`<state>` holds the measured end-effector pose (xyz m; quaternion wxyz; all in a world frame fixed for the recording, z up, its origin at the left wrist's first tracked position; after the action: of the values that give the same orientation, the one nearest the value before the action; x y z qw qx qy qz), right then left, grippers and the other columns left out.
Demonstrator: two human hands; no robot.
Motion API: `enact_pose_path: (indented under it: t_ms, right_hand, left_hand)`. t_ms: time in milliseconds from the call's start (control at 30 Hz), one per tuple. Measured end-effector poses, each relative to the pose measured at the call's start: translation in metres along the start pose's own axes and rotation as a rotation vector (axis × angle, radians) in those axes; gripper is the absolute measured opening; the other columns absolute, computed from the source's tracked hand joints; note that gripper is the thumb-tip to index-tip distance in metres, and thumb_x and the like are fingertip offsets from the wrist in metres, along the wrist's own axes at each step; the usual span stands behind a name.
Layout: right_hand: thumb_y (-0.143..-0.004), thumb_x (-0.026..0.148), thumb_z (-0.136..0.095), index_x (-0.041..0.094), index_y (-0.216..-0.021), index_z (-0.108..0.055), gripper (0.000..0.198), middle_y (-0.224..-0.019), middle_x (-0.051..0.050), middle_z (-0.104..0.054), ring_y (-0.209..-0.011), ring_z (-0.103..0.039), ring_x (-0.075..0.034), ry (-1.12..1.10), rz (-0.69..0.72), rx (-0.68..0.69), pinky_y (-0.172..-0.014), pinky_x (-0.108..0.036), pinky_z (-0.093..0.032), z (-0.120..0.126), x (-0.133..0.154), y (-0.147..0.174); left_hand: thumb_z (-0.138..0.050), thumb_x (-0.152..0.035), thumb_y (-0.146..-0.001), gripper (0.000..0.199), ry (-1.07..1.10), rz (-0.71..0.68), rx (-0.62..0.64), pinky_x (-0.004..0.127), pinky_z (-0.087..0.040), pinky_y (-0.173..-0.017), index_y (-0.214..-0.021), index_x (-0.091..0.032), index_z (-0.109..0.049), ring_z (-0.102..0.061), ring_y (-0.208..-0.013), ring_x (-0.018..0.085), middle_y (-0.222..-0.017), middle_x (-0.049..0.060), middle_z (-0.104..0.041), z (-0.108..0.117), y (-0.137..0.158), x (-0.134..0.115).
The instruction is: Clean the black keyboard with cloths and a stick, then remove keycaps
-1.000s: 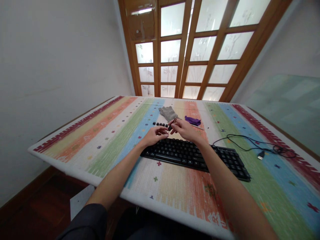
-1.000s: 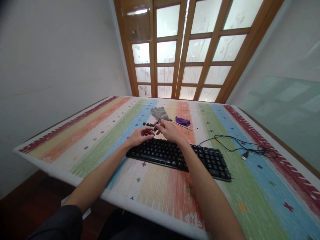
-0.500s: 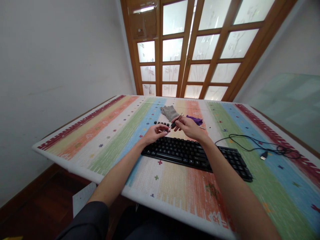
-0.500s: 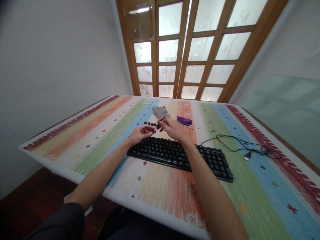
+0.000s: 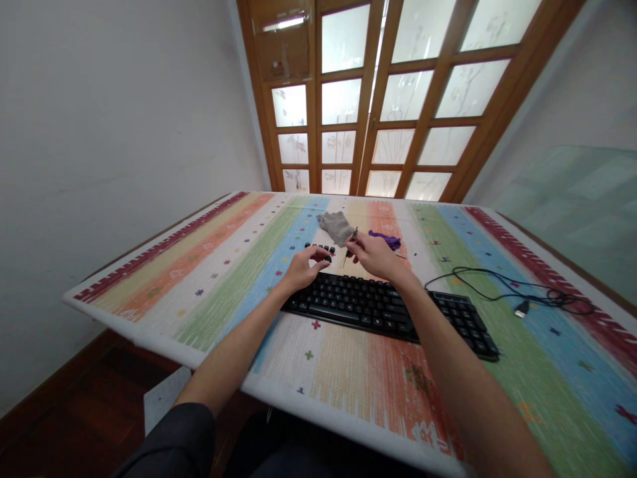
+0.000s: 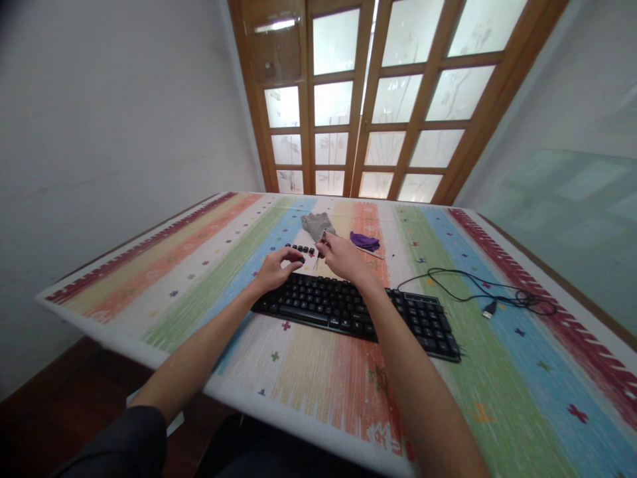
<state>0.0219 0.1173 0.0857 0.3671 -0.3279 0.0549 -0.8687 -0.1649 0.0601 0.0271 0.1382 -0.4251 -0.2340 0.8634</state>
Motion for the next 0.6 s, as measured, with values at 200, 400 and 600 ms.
enact_pose_path:
  t_ms: [200,400,600]
  right_hand:
    - [-0.096,0.024,-0.049,0.017,-0.091,-0.06,0.014,-0.082,-0.01,-0.074,-0.069,-0.068,-0.021,0.015,-0.036,-0.006,-0.066,-0.028,-0.046,0.009,-0.004,-0.001]
    - [-0.096,0.024,-0.049,0.019,-0.092,-0.06,0.013,-0.081,-0.008,-0.074,-0.071,-0.068,-0.021,-0.01,-0.035,-0.026,-0.069,-0.029,-0.047,0.021,-0.003,0.002]
    - [-0.097,0.024,-0.049,0.018,-0.09,-0.059,0.014,-0.082,-0.009,-0.074,-0.067,-0.067,-0.02,-0.015,-0.065,-0.02,-0.067,-0.029,-0.046,0.028,-0.002,0.003]
  left_hand:
    - [-0.065,-0.016,-0.085,0.017,-0.158,-0.067,0.086,0.039,-0.051,-0.089,-0.101,-0.02,-0.068,-0.062,-0.092,0.021,-0.098,0.005,-0.071,-0.005,-0.019,0.011]
    - [-0.068,-0.006,-0.073,0.019,-0.279,-0.193,0.321,0.039,-0.047,-0.094,-0.085,-0.021,-0.07,-0.058,-0.098,0.023,-0.093,0.004,-0.071,-0.034,-0.045,0.019]
    - [-0.068,-0.007,-0.075,0.016,-0.392,-0.261,0.404,0.042,-0.043,-0.099,-0.083,-0.02,-0.072,-0.055,-0.105,0.026,-0.107,0.008,-0.068,-0.051,-0.067,0.028]
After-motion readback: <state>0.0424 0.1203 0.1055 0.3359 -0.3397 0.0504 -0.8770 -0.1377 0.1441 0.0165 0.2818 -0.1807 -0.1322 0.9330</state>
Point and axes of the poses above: each hand's wrist, its own y-axis away from the middle knuckle, its own z-axis out of the back of the hand, x = y × z, the point moved 3 cm from there along -y, towards the middle knuckle
